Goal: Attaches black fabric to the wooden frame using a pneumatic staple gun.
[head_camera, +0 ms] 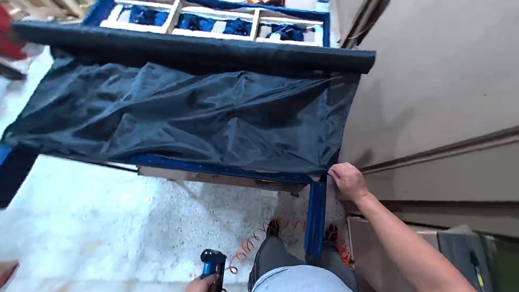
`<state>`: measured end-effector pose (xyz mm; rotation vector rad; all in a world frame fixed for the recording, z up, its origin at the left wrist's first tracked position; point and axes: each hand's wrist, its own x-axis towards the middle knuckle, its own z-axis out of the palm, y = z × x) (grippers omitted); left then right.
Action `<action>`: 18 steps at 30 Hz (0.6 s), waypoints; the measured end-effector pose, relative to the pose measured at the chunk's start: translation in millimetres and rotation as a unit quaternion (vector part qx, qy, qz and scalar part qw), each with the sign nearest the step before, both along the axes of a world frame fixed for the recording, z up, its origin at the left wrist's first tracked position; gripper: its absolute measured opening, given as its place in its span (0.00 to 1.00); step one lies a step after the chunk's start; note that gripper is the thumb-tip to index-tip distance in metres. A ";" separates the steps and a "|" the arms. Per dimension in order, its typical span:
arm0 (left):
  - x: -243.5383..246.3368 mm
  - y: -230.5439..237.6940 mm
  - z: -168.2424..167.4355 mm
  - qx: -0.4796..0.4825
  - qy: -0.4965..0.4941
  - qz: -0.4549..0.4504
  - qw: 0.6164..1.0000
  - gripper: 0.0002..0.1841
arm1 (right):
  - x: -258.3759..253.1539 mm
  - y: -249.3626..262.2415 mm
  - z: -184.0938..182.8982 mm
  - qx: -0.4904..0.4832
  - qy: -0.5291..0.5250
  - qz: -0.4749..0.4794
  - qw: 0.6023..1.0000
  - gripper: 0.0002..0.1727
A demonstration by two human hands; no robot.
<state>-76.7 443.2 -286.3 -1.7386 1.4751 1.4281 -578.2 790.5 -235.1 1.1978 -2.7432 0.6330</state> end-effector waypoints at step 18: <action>-54.7 328.6 68.1 0.004 0.084 0.374 0.923 0.14 | -156.3 29.7 120.4 -0.031 0.082 0.303 0.949 0.18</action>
